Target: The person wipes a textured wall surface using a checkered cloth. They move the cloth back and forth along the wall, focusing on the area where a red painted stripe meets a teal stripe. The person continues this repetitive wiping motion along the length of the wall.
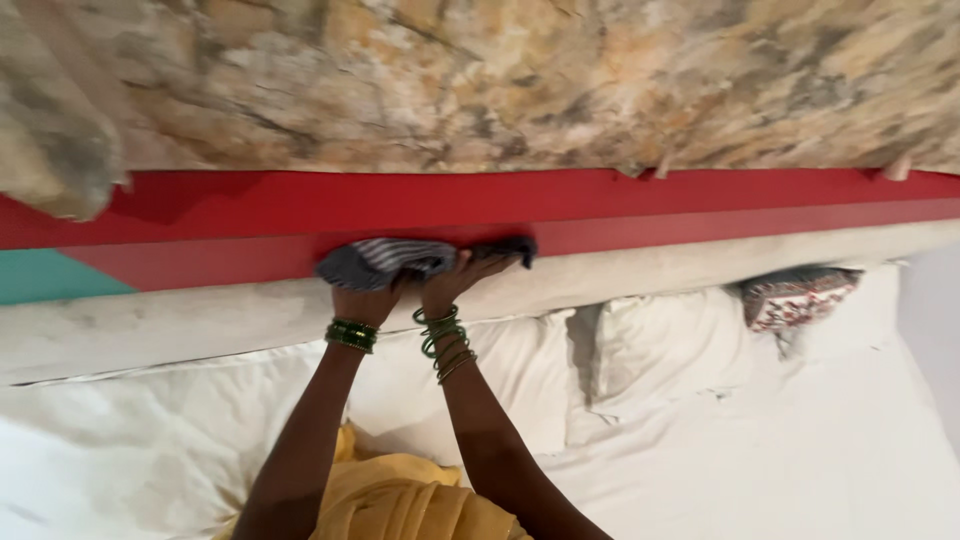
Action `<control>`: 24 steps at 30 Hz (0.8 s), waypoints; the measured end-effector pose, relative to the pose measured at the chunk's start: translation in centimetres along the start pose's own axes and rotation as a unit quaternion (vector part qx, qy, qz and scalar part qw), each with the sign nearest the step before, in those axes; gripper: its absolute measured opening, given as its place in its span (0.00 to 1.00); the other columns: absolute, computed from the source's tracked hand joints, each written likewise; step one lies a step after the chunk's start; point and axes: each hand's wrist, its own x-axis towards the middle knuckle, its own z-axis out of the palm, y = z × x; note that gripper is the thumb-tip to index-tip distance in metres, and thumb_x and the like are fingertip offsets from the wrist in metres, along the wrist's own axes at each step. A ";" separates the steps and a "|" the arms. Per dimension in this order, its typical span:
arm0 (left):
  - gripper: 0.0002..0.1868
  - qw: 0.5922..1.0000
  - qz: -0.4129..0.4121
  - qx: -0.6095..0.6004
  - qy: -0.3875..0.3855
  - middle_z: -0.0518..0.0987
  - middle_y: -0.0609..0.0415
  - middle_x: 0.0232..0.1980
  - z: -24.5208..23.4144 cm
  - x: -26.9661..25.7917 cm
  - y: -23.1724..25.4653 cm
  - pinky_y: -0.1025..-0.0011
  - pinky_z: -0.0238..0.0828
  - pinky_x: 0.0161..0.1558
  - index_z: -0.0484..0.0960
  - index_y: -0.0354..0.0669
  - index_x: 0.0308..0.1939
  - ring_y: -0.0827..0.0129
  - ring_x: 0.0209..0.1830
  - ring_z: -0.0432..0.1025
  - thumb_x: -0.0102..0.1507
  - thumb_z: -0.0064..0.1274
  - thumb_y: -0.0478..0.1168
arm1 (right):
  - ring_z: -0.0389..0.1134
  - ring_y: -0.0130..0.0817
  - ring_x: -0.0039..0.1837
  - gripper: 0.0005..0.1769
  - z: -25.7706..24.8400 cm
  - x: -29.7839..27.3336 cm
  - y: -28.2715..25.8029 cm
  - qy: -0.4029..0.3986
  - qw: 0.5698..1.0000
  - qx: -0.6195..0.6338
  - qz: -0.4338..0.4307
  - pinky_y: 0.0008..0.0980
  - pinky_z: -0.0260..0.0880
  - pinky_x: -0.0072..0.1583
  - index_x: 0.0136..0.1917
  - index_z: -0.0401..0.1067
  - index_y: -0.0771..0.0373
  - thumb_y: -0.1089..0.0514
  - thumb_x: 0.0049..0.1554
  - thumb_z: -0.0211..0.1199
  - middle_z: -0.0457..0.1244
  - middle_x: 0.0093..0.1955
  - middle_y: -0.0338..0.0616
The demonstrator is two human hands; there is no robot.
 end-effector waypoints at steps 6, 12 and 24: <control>0.33 0.968 -0.161 0.187 0.044 0.77 0.33 0.62 0.6 -10.7 -11.5 0.48 0.65 0.64 0.74 0.32 0.64 0.39 0.62 0.70 0.62 0.53 0.52 | 0.24 0.83 0.83 0.54 5.9 -12.6 -4.2 -0.205 0.945 -0.131 -0.217 0.79 0.26 0.77 0.79 0.45 0.76 0.28 0.64 0.52 0.21 0.81 0.86; 0.33 0.941 -0.196 0.273 0.027 0.78 0.35 0.62 -2.8 -12.8 -13.3 0.39 0.62 0.54 0.75 0.38 0.67 0.36 0.56 0.68 0.65 0.53 0.56 | 0.54 0.62 0.74 0.37 8.6 -15.1 -12.9 -0.381 0.845 -0.108 -0.360 0.73 0.44 0.75 0.63 0.75 0.54 0.25 0.55 0.66 0.53 0.71 0.59; 0.29 0.983 -0.093 0.159 0.024 0.82 0.35 0.47 1.6 -3.1 -3.7 0.49 0.73 0.41 0.84 0.32 0.53 0.45 0.42 0.77 0.58 0.53 0.53 | 0.45 0.64 0.82 0.41 2.6 -0.8 -8.3 -0.103 0.927 -0.141 -0.332 0.79 0.29 0.80 0.71 0.69 0.64 0.28 0.63 0.49 0.47 0.78 0.63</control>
